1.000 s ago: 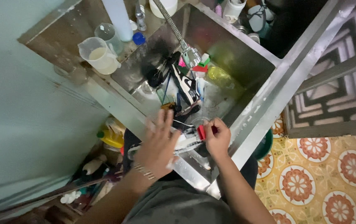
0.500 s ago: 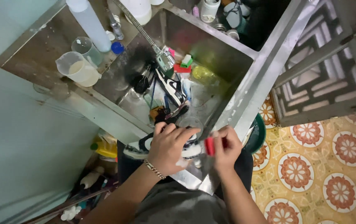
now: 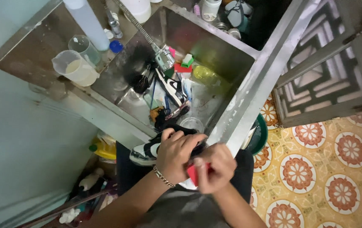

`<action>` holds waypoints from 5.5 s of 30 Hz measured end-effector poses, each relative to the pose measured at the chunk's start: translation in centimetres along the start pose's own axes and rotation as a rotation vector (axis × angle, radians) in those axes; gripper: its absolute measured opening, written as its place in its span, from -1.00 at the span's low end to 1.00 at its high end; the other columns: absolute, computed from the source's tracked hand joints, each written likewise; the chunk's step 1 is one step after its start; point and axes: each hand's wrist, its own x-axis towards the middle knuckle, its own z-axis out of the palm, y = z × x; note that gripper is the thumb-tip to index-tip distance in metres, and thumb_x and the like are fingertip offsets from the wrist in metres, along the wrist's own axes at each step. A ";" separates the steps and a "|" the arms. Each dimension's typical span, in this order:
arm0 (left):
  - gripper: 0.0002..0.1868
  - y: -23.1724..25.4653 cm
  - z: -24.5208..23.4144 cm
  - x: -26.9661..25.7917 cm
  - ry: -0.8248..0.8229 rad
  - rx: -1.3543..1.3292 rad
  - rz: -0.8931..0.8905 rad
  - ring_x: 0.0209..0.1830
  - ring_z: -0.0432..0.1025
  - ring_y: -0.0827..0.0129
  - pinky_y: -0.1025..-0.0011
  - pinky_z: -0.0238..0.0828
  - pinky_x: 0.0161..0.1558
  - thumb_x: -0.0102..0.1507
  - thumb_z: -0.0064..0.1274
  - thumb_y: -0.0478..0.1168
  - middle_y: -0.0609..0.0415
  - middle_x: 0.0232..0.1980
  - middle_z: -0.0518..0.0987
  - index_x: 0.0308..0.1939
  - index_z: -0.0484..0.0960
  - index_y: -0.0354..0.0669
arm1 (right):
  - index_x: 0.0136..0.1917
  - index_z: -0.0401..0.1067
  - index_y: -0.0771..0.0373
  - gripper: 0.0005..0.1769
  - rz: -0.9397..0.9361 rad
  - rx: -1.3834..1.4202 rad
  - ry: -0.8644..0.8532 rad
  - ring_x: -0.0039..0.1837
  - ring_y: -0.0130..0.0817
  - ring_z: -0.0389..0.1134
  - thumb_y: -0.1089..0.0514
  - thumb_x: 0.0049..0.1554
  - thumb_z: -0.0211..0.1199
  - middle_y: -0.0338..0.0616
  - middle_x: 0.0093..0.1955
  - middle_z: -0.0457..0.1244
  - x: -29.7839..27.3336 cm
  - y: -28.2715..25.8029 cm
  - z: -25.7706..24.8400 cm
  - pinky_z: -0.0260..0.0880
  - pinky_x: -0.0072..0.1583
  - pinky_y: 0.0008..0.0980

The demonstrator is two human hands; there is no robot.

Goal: The person cleans a pair of sneakers by scrubbing the soles with a brush and soap, and then using a toothbrush to clean the detailed areas and fabric of the shoe over a sink.

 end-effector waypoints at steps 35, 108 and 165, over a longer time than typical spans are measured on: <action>-0.71 2.6 -1.4 2.0 0.035 -0.070 0.128 -0.10 0.46 0.20 -0.06 0.24 0.58 0.62 -0.06 -0.10 0.27 -0.24 0.67 0.13 0.81 0.07 | -0.21 0.48 0.14 -0.75 -0.019 -0.130 0.010 -0.27 -0.23 0.32 0.20 0.34 0.25 -0.15 -0.29 0.42 2.2 -5.7 -1.5 0.36 -0.08 -0.26; -0.18 -11.2 -8.9 -14.7 -0.564 -0.507 -0.618 0.15 0.79 0.12 0.05 0.76 0.14 0.21 0.61 0.31 -0.02 0.27 0.82 0.41 0.78 -0.02 | -0.26 0.30 0.03 -0.60 0.036 0.241 -0.341 -0.25 -0.43 0.08 0.15 0.44 0.25 -0.36 -0.34 0.10 -3.5 9.2 4.8 0.11 -0.15 -0.32; -0.20 -2.3 1.2 -5.7 0.025 -1.085 -1.507 0.32 0.64 0.19 0.02 0.61 0.53 0.56 0.33 0.31 -0.25 0.25 0.81 0.38 0.78 -0.48 | 0.63 0.58 0.38 -0.42 0.442 0.056 -0.405 0.33 0.35 0.56 0.07 0.46 0.53 0.24 0.35 0.43 -8.2 7.1 -2.4 0.51 0.44 0.19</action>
